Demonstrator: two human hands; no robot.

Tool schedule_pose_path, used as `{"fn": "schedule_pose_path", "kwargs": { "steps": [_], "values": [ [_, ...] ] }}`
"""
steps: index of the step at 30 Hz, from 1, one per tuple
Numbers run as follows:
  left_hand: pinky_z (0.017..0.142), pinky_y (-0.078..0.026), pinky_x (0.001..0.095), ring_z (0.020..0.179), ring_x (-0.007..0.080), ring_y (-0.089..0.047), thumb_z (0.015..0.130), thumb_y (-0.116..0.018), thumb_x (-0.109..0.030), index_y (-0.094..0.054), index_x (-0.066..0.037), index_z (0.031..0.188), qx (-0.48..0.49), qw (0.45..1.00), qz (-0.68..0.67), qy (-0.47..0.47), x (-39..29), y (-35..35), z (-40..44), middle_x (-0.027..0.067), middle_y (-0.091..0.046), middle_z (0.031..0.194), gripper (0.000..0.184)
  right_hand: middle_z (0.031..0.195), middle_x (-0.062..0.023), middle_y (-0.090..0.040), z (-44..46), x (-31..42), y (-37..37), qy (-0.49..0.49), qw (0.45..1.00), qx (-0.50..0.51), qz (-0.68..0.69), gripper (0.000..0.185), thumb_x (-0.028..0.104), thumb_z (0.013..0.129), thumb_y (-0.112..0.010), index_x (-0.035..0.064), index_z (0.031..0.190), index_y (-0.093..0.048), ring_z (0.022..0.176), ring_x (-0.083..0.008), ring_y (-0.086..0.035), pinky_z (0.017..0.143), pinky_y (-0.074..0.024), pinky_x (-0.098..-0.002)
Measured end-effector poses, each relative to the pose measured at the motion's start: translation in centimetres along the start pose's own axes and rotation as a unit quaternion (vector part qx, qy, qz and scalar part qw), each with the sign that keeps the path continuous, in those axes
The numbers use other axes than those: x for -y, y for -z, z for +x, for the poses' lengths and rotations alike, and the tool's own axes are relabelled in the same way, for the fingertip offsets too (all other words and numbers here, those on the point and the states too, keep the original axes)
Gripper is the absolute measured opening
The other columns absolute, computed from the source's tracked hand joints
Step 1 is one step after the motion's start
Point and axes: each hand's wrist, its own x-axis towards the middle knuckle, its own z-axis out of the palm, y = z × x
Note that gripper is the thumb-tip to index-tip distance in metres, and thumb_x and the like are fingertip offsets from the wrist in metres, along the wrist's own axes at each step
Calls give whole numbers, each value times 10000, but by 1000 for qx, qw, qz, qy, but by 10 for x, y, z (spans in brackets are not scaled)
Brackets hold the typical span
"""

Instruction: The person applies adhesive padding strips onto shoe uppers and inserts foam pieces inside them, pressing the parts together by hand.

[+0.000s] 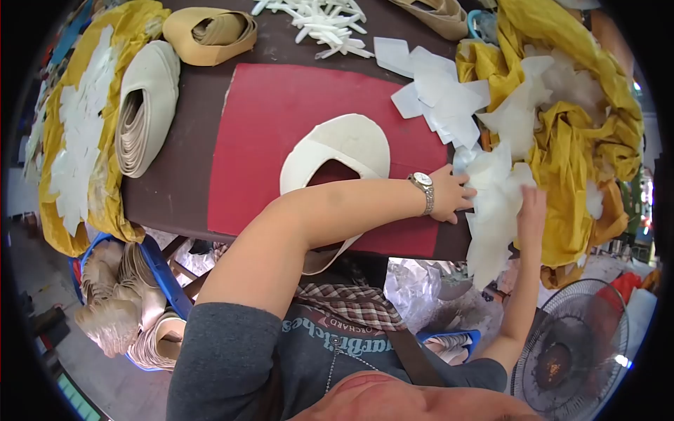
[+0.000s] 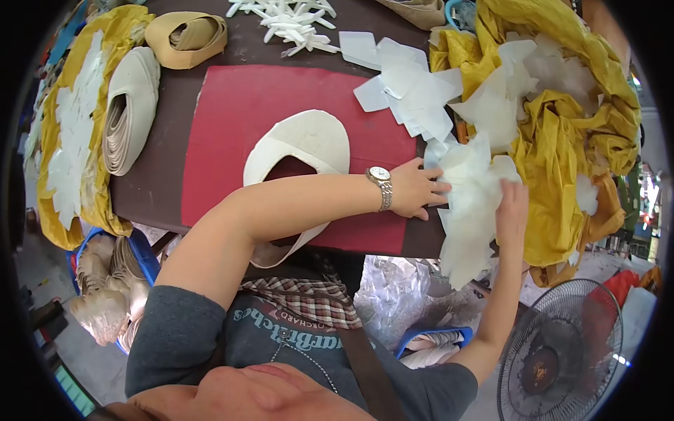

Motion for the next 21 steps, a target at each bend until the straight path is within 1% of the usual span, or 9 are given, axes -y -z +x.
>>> {"fn": "schedule_pose_path", "kwargs": {
  "steps": [5, 7, 9, 12, 15, 16, 17, 18, 21],
  "values": [
    [982, -376, 468, 1348, 223, -362, 833, -655, -429, -553, -219, 1287, -4, 1000, -12, 9, -4, 6, -6, -13, -432, 1449, 510, 916, -144, -606, 49, -23, -1, -119, 985, -125, -14, 174, -43, 841, -544, 23, 987, -615, 923, -335, -557, 807, -461, -411],
    [977, -382, 480, 1347, 235, -364, 829, -660, -400, -544, -207, 1291, -35, 999, -21, -1, -2, 3, -6, -6, -431, 1446, 514, 901, -146, -612, 59, -19, 4, -127, 978, -167, -11, 162, -39, 843, -547, 28, 971, -621, 917, -341, -564, 807, -461, -414],
    [981, -380, 481, 1339, 238, -371, 826, -663, -394, -537, -196, 1295, -52, 998, -14, -10, -1, 1, -9, 0, -439, 1429, 524, 918, -158, -616, 57, -31, 3, -134, 979, -155, -18, 170, -38, 834, -557, 37, 972, -623, 943, -344, -565, 817, -458, -416],
    [989, -375, 478, 1327, 234, -379, 823, -666, -392, -525, -188, 1300, -50, 998, -21, -14, 0, 3, -9, 8, -449, 1403, 537, 896, -171, -622, 46, -59, 12, -134, 959, -220, -119, 137, -1, 877, -526, 30, 975, -616, 884, -357, -585, 788, -469, -418],
    [998, -376, 467, 1285, 273, -420, 824, -669, -354, -507, -126, 1302, -38, 996, -78, -8, 2, 12, -8, 66, -440, 1381, 554, 873, -162, -639, 26, -81, 58, -423, 874, -240, 14, 148, 78, 935, -498, 6, 1000, -610, 765, -331, -596, 733, -479, -408],
    [994, -387, 460, 1265, 294, -441, 823, -671, -341, -500, -105, 1303, -33, 992, -118, 3, 7, 15, -7, 84, -433, 1383, 561, 858, -97, -656, 19, -73, 66, -360, 890, -249, 131, 218, 156, 985, -479, -12, 1031, -610, 666, -205, -572, 651, -472, -333],
    [990, -398, 454, 1245, 314, -462, 823, -673, -327, -493, -85, 1305, -28, 987, -157, 14, 12, 18, -8, 101, -426, 1385, 568, 869, -61, -652, 12, -55, 68, -391, 861, -204, 254, 220, 167, 986, -497, -8, 1044, -616, 676, -146, -552, 638, -456, -288],
    [974, -430, 423, 1178, 345, -518, 845, -656, -277, -491, -30, 1295, -22, 944, -327, 34, 16, 35, -10, 155, -489, 1325, 539, 880, -26, -647, 14, -21, 73, -415, 816, -156, 372, 224, 178, 986, -514, -5, 1057, -622, 687, -86, -531, 624, -441, -244],
    [962, -451, 401, 1159, 328, -542, 882, -621, -248, -506, -24, 1281, -30, 951, -305, -33, 28, 97, -42, 171, -565, 1240, 471, 884, 2, -633, 8, 50, 57, -405, 740, -121, 524, 206, 171, 981, -533, 12, 1066, -630, 693, -49, -517, 617, -423, -206]
  ]
}}
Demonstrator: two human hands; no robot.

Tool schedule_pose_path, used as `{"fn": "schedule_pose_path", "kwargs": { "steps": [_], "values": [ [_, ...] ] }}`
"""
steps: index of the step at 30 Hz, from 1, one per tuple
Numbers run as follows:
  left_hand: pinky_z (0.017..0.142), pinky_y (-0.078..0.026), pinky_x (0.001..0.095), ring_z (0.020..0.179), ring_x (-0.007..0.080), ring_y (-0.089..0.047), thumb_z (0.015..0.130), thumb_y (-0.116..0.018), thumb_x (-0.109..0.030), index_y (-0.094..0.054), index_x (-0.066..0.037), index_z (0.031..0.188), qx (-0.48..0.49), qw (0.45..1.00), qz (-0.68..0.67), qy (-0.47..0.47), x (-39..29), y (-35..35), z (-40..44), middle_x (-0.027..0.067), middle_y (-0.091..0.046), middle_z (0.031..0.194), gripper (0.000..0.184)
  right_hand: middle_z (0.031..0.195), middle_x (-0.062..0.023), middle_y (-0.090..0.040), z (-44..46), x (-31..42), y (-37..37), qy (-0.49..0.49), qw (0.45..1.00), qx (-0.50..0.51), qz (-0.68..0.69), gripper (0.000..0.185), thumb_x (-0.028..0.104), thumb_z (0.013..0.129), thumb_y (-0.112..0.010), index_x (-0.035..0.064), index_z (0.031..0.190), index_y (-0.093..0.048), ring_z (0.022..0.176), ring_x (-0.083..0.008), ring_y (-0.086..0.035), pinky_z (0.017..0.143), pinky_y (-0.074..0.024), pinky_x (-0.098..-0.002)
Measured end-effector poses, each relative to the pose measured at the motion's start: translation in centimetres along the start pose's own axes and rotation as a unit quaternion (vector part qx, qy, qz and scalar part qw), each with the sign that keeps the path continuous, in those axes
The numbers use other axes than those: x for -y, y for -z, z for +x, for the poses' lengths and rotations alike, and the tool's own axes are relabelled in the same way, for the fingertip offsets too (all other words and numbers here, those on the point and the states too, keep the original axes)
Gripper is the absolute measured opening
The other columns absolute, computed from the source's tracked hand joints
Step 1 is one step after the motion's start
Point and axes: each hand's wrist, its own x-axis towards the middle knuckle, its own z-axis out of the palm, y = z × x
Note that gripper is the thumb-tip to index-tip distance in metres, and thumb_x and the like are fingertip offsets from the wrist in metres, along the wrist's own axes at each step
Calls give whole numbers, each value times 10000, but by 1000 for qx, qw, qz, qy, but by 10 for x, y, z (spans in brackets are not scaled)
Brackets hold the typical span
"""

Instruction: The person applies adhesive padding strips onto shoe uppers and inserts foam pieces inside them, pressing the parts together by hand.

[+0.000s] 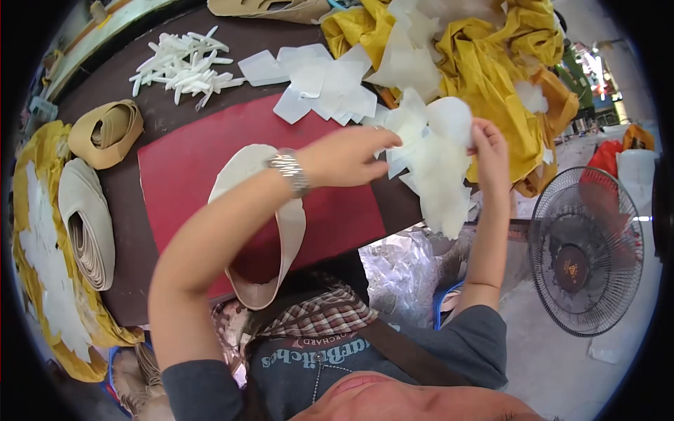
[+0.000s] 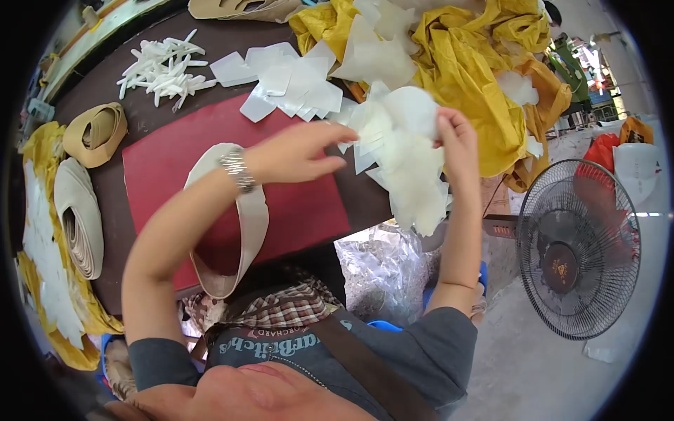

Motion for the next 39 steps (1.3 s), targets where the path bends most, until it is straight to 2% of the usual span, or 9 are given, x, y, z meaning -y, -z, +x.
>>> {"fn": "schedule_pose_path", "kwargs": {
  "steps": [8, 12, 14, 16, 19, 24, 26, 30, 39],
  "values": [
    [1166, -110, 496, 1455, 266, -230, 980, -494, -283, -320, -99, 1484, -65, 936, 188, 289, -11, -5, -209, 94, -288, 1560, 564, 895, -6, -650, -50, -26, -105, -106, 976, 82, 172, 201, 162, 982, -535, 14, 1071, -639, 692, -51, -519, 616, -435, -215],
    [951, -455, 343, 1137, 235, -594, 951, -521, -105, -525, 1, 1307, -450, 860, -28, 239, -29, -27, -225, 161, -632, 1202, 371, 867, 8, -623, -84, 25, -167, 64, 996, 43, 37, 176, 123, 989, -516, 16, 1071, -630, 743, -21, -517, 636, -422, -195],
    [885, -484, 347, 1061, 230, -623, 942, -545, -129, -522, 4, 1296, -484, 840, -48, 241, -61, -30, -212, 146, -647, 1166, 379, 917, -152, -639, -109, 55, -197, 363, 923, 20, -122, 192, 0, 835, -610, 10, 1026, -633, 827, -310, -622, 703, -512, -384],
    [779, -509, 295, 952, 184, -641, 940, -524, -105, -502, 35, 1264, -467, 842, -136, 233, -78, -43, -197, 147, -666, 1077, 353, 1007, -154, -648, -139, 65, -222, 465, 864, 181, -70, 330, 16, 722, -657, -24, 1048, -626, 862, -308, -631, 743, -524, -390],
    [636, -479, 265, 679, 130, -587, 943, -443, -45, -570, 46, 1126, -559, 782, -188, 203, -66, -49, -204, 94, -633, 817, 240, 972, -135, -627, -159, 72, -240, 433, 859, 266, -69, 367, 34, 736, -687, -10, 1098, -647, 866, -289, -609, 758, -515, -373],
    [600, -476, 319, 637, 152, -600, 918, -473, -35, -589, 25, 1064, -474, 838, 3, 269, -62, -16, -221, 130, -584, 707, 196, 839, -83, -610, -130, 86, -238, 335, 932, 128, -43, 199, 101, 837, -691, 29, 1022, -672, 761, -223, -604, 678, -503, -321],
    [606, -480, 328, 633, 167, -604, 919, -496, -53, -573, 23, 1087, -425, 868, 93, 238, -54, -3, -220, 138, -589, 712, 200, 777, -77, -621, -119, 81, -247, 252, 945, 203, -52, 177, 132, 841, -698, 14, 970, -666, 697, -195, -611, 642, -498, -286],
    [603, -472, 316, 624, 167, -591, 916, -558, -103, -529, 18, 1128, -444, 831, -37, 333, -22, 4, -227, 117, -600, 710, 246, 694, -104, -653, -98, 43, -276, -40, 936, 348, 27, 201, 177, 891, -633, -24, 901, -646, 606, -149, -618, 595, -489, -267],
    [546, -410, 231, 581, 58, -489, 892, -642, -128, -561, -3, 1007, -442, 797, -115, 395, 0, -10, -231, 13, -573, 666, 188, 632, -26, -606, -80, 27, -280, -115, 914, 387, -23, 224, 197, 904, -610, -24, 882, -632, 479, -72, -523, 450, -406, -250]
  ]
}}
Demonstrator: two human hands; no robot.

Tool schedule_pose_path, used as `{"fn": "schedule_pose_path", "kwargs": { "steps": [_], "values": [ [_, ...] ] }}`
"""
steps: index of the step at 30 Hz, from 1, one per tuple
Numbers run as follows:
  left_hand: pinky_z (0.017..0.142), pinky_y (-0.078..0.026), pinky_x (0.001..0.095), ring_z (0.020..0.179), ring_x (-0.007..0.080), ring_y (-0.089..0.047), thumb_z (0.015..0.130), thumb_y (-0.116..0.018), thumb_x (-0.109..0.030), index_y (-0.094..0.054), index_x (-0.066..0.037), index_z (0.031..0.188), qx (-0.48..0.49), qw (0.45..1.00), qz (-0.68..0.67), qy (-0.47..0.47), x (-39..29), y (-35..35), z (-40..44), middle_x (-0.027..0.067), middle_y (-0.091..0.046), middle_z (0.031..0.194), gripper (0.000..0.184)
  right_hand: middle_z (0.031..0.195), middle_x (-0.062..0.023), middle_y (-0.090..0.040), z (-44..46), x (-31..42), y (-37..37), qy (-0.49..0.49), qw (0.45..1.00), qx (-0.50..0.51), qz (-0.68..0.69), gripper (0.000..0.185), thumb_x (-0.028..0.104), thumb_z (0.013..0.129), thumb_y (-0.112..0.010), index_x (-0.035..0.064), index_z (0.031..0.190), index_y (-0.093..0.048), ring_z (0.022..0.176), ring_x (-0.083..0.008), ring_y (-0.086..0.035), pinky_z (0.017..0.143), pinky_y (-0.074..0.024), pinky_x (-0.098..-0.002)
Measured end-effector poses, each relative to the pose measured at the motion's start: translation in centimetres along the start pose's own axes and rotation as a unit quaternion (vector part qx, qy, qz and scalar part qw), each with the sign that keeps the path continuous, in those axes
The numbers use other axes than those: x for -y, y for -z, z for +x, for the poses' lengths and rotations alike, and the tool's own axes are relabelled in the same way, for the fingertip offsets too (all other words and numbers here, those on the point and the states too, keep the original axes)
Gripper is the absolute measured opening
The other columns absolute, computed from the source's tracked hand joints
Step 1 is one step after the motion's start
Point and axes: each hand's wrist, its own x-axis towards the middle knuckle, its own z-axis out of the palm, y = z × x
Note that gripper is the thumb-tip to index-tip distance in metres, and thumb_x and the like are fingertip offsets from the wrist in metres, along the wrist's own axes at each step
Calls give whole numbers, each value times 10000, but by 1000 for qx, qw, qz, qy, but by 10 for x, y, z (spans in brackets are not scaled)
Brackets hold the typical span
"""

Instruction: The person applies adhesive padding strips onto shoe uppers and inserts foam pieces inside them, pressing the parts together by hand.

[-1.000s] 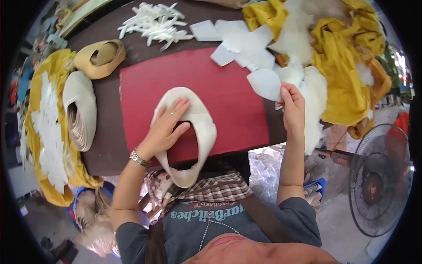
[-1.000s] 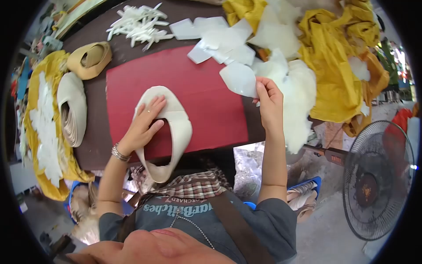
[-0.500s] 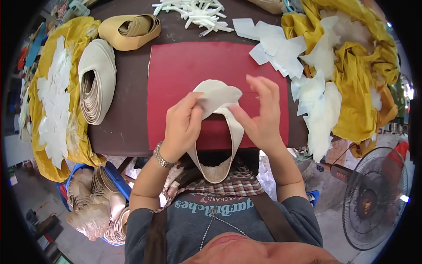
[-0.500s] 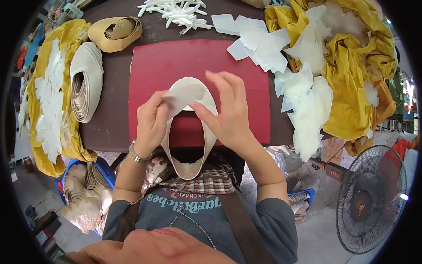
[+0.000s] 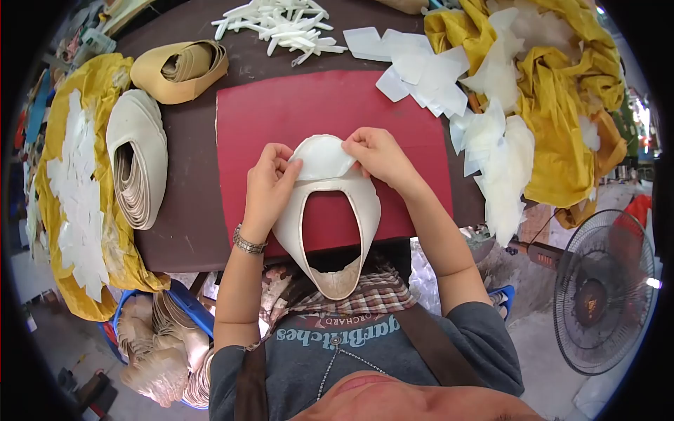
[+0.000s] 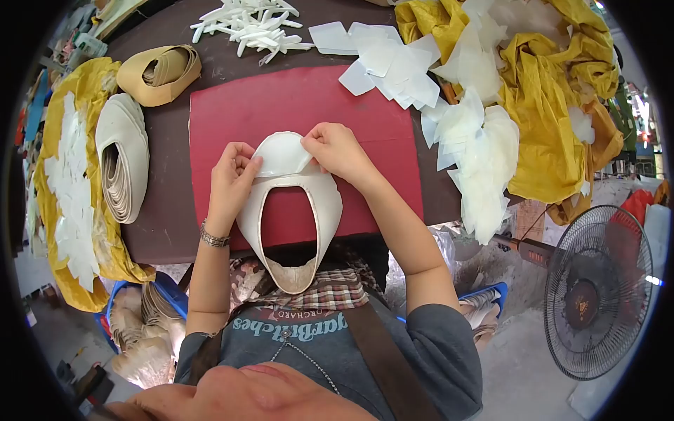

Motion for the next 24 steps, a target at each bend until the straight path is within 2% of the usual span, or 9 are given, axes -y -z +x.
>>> {"fn": "schedule_pose_path", "kwargs": {
  "steps": [3, 6, 9, 11, 14, 17, 19, 20, 24],
  "values": [
    [466, -325, 175, 548, 1, -437, 912, -632, -108, -562, -21, 994, 11, 1000, -12, -12, 5, 0, 2, -38, -538, 687, 139, 644, -53, -625, 2, 10, 1, -28, 999, 20, -22, 216, 189, 880, -619, -26, 883, -636, 503, -105, -560, 462, -429, -277],
    [506, -388, 250, 533, 106, -481, 862, -672, -124, -588, -30, 950, 9, 993, 97, -71, 6, -1, 5, 32, -556, 656, 154, 683, -105, -648, 7, 0, -8, 112, 972, -47, -201, 185, 179, 851, -625, 8, 919, -615, 534, -204, -602, 522, -477, -341],
    [522, -422, 310, 543, 202, -520, 834, -695, -137, -606, -45, 932, -21, 970, 216, -107, -4, 8, -3, 76, -554, 647, 161, 781, -125, -651, -17, 7, -12, 157, 908, -127, -368, 190, 177, 824, -627, 50, 957, -579, 646, -297, -632, 611, -501, -408],
    [537, -442, 371, 587, 275, -565, 825, -711, -160, -618, -69, 928, -14, 952, 274, -132, -4, 18, -13, 88, -557, 677, 166, 945, -74, -617, -35, -6, -5, 215, 916, -88, -327, 174, 161, 800, -642, 86, 939, -567, 850, -289, -614, 682, -497, -429],
    [693, -475, 391, 782, 293, -606, 798, -733, -172, -653, -90, 1010, -76, 942, 244, -215, 14, 18, -38, 71, -576, 739, 241, 953, -72, -610, -57, -38, 1, 343, 860, -129, -355, 178, 110, 772, -659, 88, 938, -599, 885, -279, -594, 718, -495, -409],
    [817, -446, 442, 882, 281, -598, 779, -743, -158, -683, -97, 1006, 52, 888, 237, -391, -7, 15, -61, 54, -598, 748, 242, 948, -79, -605, -63, -40, 2, 354, 867, -139, -321, 185, 102, 766, -658, 84, 945, -611, 902, -281, -593, 752, -500, -403],
    [846, -420, 475, 884, 269, -594, 766, -750, -150, -698, -102, 957, 95, 860, 291, -407, -8, 19, -59, 52, -615, 765, 204, 942, -84, -605, -55, -35, 13, 326, 908, -97, -244, 167, 117, 777, -637, 86, 939, -606, 914, -289, -595, 778, -504, -423],
    [860, -408, 492, 885, 264, -593, 760, -753, -145, -706, -104, 933, 110, 846, 319, -414, -9, 20, -58, 51, -624, 773, 185, 948, -95, -607, -49, -28, 22, 316, 908, -146, -235, 166, 121, 786, -645, 85, 941, -600, 921, -298, -595, 785, -503, -422],
    [804, -455, 415, 871, 292, -586, 814, -700, -97, -683, -56, 950, -17, 894, 290, -342, -17, 19, 4, 101, -643, 853, 143, 984, -110, -608, 10, 0, 63, 378, 802, -309, -343, 257, 145, 778, -697, 68, 1005, -602, 956, -323, -592, 822, -497, -422]
  ]
}}
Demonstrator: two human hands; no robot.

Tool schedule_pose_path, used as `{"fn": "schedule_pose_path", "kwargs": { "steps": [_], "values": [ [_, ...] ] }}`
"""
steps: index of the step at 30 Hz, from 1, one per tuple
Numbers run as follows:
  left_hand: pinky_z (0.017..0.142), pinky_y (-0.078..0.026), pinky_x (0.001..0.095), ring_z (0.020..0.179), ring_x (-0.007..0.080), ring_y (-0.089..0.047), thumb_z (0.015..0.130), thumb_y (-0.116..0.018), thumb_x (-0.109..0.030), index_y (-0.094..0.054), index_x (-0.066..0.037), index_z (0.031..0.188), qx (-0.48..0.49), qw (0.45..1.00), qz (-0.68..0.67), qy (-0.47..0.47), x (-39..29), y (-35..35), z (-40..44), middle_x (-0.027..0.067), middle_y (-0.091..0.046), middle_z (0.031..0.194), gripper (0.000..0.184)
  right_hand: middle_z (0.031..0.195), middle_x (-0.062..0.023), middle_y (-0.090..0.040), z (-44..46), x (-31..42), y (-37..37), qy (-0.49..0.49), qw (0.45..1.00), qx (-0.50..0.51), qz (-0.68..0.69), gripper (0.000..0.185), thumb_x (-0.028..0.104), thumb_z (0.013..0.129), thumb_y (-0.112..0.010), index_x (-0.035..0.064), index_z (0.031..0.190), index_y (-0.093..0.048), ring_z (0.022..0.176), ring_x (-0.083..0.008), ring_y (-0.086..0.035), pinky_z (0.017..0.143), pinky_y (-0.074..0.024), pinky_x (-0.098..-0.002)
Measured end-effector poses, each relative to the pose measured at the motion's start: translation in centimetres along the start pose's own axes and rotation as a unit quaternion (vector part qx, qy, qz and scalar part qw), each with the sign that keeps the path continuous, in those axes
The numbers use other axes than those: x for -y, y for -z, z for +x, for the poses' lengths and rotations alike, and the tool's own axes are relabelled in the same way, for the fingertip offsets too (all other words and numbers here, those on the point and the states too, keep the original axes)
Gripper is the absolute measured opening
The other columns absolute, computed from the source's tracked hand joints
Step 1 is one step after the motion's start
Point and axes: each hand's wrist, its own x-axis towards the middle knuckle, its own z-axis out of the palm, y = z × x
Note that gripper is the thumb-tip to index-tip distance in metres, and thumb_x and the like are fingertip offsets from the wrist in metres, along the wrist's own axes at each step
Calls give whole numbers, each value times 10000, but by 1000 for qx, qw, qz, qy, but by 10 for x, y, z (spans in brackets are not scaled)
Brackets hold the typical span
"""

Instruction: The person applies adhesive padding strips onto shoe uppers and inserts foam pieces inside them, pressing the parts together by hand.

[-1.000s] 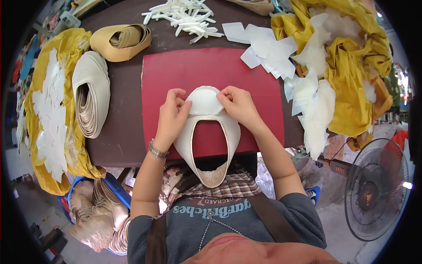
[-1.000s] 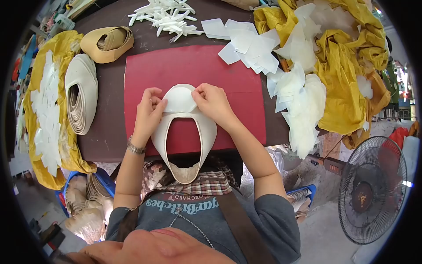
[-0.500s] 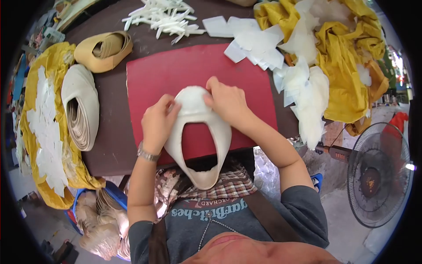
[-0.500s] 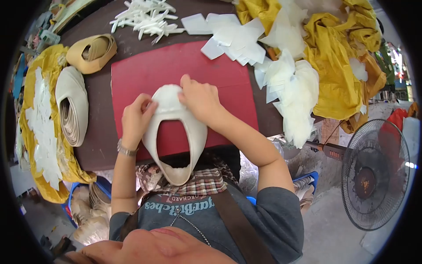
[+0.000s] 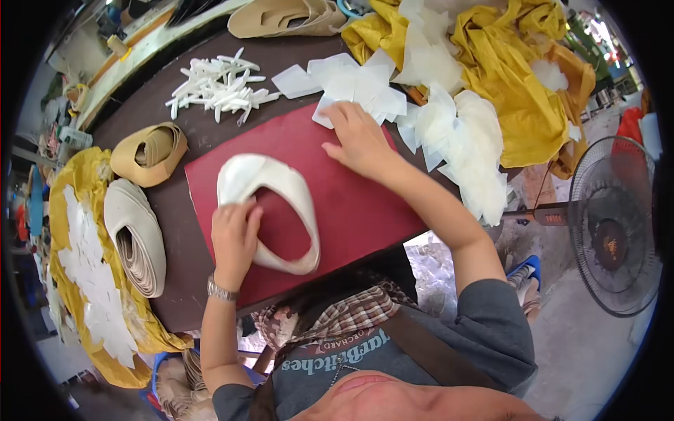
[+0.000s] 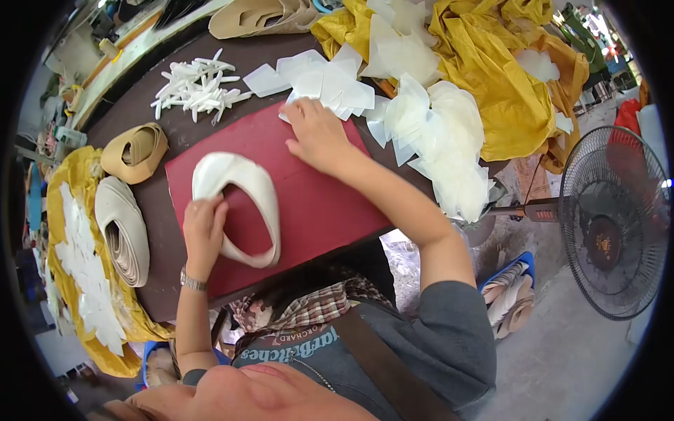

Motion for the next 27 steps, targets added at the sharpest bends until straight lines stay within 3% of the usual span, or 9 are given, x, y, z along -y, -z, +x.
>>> {"fn": "schedule_pose_path", "kwargs": {
  "steps": [3, 7, 10, 13, 16, 19, 22, 25, 27],
  "values": [
    [827, -467, 415, 916, 317, -598, 837, -669, -90, -642, -25, 1032, 5, 997, 0, -81, -31, -16, 62, 130, -643, 945, 207, 906, -124, -634, 22, -44, -15, -88, 986, 139, -9, 218, 196, 826, -669, 52, 986, -635, 872, -308, -626, 768, -508, -397],
    [868, -475, 421, 1038, 300, -577, 883, -633, -191, -600, -8, 1152, 119, 955, -37, -270, -64, -76, 119, 149, -598, 1145, 327, 808, -131, -678, 42, -79, -4, -206, 956, 112, 176, 262, 282, 833, -645, 33, 907, -677, 763, -315, -644, 720, -504, -408],
    [895, -479, 417, 1088, 296, -563, 892, -617, -304, -596, -3, 1158, 58, 960, 41, -270, -75, -126, 146, 146, -579, 1187, 402, 789, -132, -681, 48, -96, 2, -258, 927, 164, 216, 253, 275, 830, -648, 27, 872, -673, 734, -289, -644, 687, -496, -383],
    [920, -477, 407, 1125, 297, -555, 902, -591, -368, -596, -6, 1167, 256, 951, 34, -171, -75, -135, 166, 135, -573, 1221, 448, 767, -120, -672, 51, -118, 0, -207, 950, 150, 182, 250, 272, 838, -641, 24, 851, -663, 720, -268, -645, 673, -497, -383],
    [930, -474, 399, 1135, 295, -553, 903, -597, -361, -594, -10, 1178, 286, 947, 22, -147, -77, -133, 168, 127, -569, 1247, 447, 756, -101, -672, 76, -144, 42, -274, 941, -79, 185, 236, 260, 879, -609, 30, 907, -652, 674, -215, -645, 649, -496, -371],
    [869, -490, 436, 1061, 307, -581, 901, -589, -360, -627, -17, 1089, 225, 958, -12, -177, -69, -141, 165, 121, -593, 1174, 393, 807, 9, -630, 94, -128, 114, -254, 901, -273, 221, 237, 251, 926, -641, 27, 998, -667, 708, -71, -558, 650, -433, -229],
    [936, -457, 414, 1111, 316, -558, 895, -615, -297, -594, -6, 1163, 312, 938, -115, -102, -62, -119, 172, 139, -562, 1250, 396, 813, -24, -664, 77, -84, 136, -192, 894, -316, 254, 274, 228, 916, -654, -20, 1032, -663, 685, -72, -582, 620, -465, -226],
    [966, -423, 470, 1120, 331, -548, 851, -667, -245, -543, -11, 1235, 57, 982, -44, -176, -92, -65, 113, 154, -561, 1236, 466, 858, -40, -675, 38, -41, 131, -197, 898, -301, 254, 248, 162, 915, -656, -31, 1071, -658, 701, -72, -577, 634, -465, -216],
    [993, -392, 519, 1102, 335, -550, 817, -698, -209, -467, -22, 1323, 70, 991, -37, -105, -115, -42, 59, 165, -567, 1203, 587, 873, -43, -677, 7, -28, 122, -241, 886, -298, 262, 228, 130, 916, -651, -33, 1074, -659, 707, -73, -574, 643, -468, -215]
  ]
}}
